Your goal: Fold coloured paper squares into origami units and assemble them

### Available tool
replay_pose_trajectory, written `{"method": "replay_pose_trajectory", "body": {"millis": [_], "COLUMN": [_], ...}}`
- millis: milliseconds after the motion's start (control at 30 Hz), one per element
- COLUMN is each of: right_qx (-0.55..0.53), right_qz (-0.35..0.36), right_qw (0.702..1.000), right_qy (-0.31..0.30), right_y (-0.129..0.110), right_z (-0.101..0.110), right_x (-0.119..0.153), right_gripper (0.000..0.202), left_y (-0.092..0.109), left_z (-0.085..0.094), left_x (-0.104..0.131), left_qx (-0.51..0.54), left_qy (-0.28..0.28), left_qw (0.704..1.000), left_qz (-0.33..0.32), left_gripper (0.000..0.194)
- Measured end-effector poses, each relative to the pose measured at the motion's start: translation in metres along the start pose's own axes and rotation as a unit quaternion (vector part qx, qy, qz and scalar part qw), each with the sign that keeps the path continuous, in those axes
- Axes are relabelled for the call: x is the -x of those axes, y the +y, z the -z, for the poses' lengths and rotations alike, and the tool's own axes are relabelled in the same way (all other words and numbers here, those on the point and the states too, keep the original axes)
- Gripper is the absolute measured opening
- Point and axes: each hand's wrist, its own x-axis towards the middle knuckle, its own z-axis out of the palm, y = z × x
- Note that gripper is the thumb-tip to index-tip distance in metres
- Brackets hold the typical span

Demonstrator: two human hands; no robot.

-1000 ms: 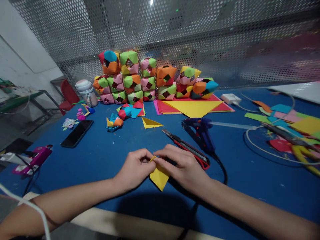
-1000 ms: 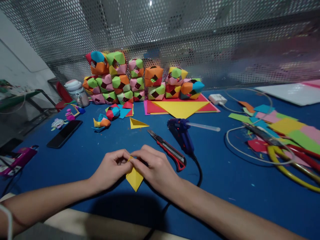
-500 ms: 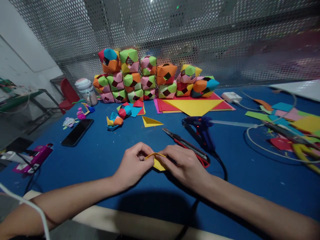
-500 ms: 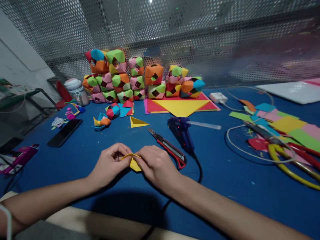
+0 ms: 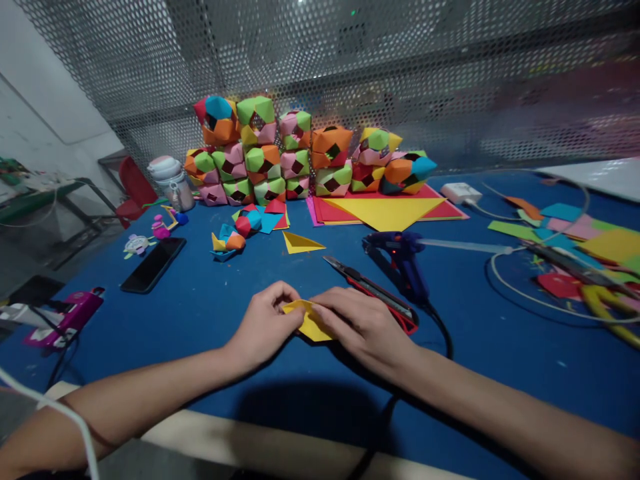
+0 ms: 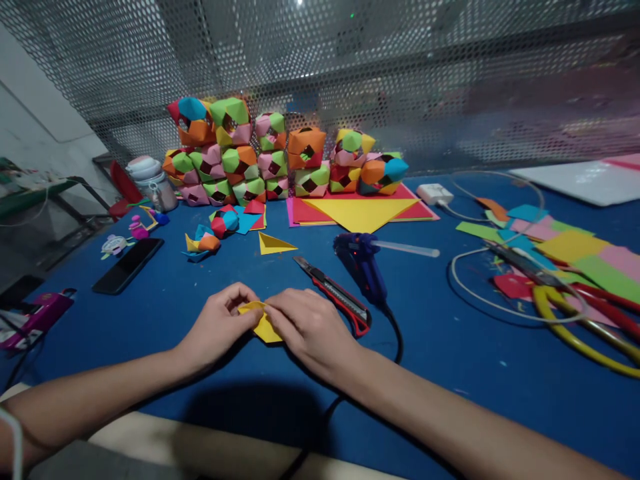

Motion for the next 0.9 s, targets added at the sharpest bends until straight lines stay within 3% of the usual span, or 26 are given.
{"method": "replay_pose_trajectory", "body": {"millis": [133, 200, 433, 600, 700, 900], "right_qx": [-0.021, -0.031, -0.029, -0.046, -0.063, -0.082], "right_qz": [-0.1, -0.115, -0.074, -0.096, -0.104, 0.009], "right_qw": [0.995, 0.993, 0.996, 0.991, 0.988, 0.994], "right_qy": [0.003, 0.008, 0.049, 0.087, 0.096, 0.073], "right_y": [-0.004, -0.004, 0.0, -0.005, -0.005, -0.008], "right_z": [-0.002, -0.004, -0.008, -0.008, -0.009, -0.009], "right_x": [0.0, -0.001, 0.0, 0.001, 0.0, 0.0], "right_gripper": [0.016, 0.007, 0.005, 0.018, 0.008, 0.01], "left_y": [-0.001, -0.002, -0.002, 0.0, 0.0, 0.0], "left_z": [0.0, -0.001, -0.006, -0.007, -0.009, -0.011], "left_x": [-0.002, -0.002, 0.002, 0.003, 0.003, 0.005], "left_qx": [0.071, 0.105, 0.122, 0.143, 0.134, 0.151], "left_qy": [0.055, 0.054, -0.033, -0.013, -0.004, 0.003], "left_qw": [0.996, 0.993, 0.99, 0.988, 0.989, 0.987], "left_qz": [0.004, 0.012, 0.067, 0.06, 0.059, 0.048], "left_gripper": [0.007, 0.009, 0.014, 0.019, 0.018, 0.017]}}
